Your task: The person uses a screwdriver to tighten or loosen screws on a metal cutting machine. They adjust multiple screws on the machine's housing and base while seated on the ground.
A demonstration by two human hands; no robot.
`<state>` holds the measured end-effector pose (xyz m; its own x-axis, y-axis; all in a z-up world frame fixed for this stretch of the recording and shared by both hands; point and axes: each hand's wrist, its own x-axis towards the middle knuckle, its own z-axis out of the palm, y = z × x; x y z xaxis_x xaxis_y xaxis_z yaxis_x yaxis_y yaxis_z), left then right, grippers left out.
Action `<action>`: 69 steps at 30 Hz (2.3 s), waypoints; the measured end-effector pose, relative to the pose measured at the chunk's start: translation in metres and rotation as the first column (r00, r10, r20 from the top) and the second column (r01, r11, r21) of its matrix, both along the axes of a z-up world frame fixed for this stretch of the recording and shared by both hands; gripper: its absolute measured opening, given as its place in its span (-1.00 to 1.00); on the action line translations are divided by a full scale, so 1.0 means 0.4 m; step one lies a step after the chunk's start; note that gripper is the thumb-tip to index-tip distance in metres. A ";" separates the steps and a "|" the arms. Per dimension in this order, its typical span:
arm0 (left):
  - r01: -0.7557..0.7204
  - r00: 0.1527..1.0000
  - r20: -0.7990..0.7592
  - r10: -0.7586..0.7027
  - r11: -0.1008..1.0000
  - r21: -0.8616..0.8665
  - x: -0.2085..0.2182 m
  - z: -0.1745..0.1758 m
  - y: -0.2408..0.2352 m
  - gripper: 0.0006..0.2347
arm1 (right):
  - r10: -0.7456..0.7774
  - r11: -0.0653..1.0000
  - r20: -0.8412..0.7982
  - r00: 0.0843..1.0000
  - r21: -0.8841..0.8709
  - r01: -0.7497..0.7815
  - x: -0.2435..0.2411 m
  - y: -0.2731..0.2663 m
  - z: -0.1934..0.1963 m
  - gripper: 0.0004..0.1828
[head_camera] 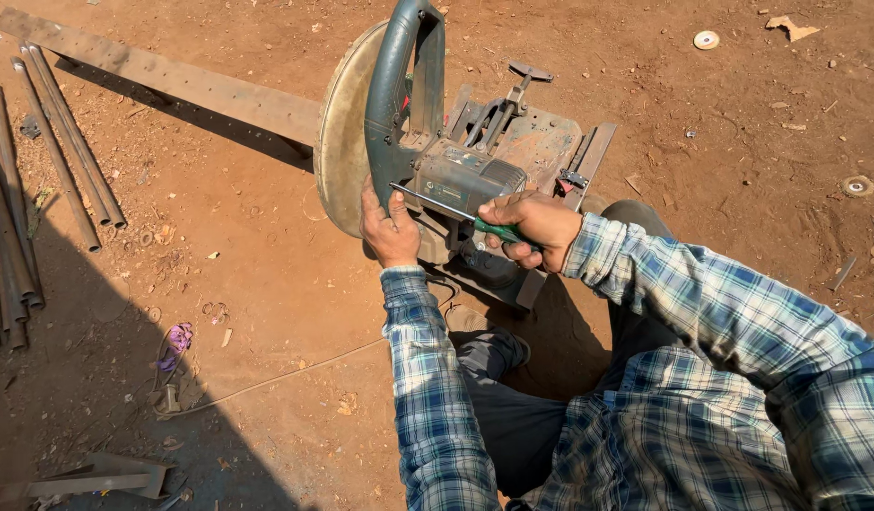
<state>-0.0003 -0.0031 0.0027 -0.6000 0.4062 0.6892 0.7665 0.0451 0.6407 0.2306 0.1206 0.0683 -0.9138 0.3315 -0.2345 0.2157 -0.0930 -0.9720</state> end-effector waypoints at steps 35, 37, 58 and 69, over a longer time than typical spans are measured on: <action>-0.066 0.996 -0.051 0.066 0.998 0.015 -0.003 -0.022 0.004 -0.60 | -0.061 0.501 -0.025 0.998 0.864 0.053 -0.006 -0.049 0.003 -0.60; -0.059 0.998 -0.001 0.059 0.998 0.006 -0.001 -0.026 0.002 -0.59 | -0.079 0.904 -0.051 0.996 0.417 0.092 -0.006 -0.030 -0.016 -0.59; -0.101 0.995 -0.012 0.101 0.995 -0.020 0.007 -0.016 0.001 -0.60 | -0.098 0.524 0.097 0.990 0.851 -0.032 -0.007 -0.065 0.057 -0.59; -0.056 0.998 0.029 0.057 0.998 -0.037 -0.002 -0.018 -0.007 -0.59 | -0.001 0.795 -0.238 0.971 0.589 0.146 -0.022 -0.016 0.015 -0.61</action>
<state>-0.0012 -0.0059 -0.0045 -0.6428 0.3952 0.6562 0.7427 0.1117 0.6603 0.2217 0.1144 0.0742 -0.8835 0.4069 0.2322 0.0126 0.5160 -0.8565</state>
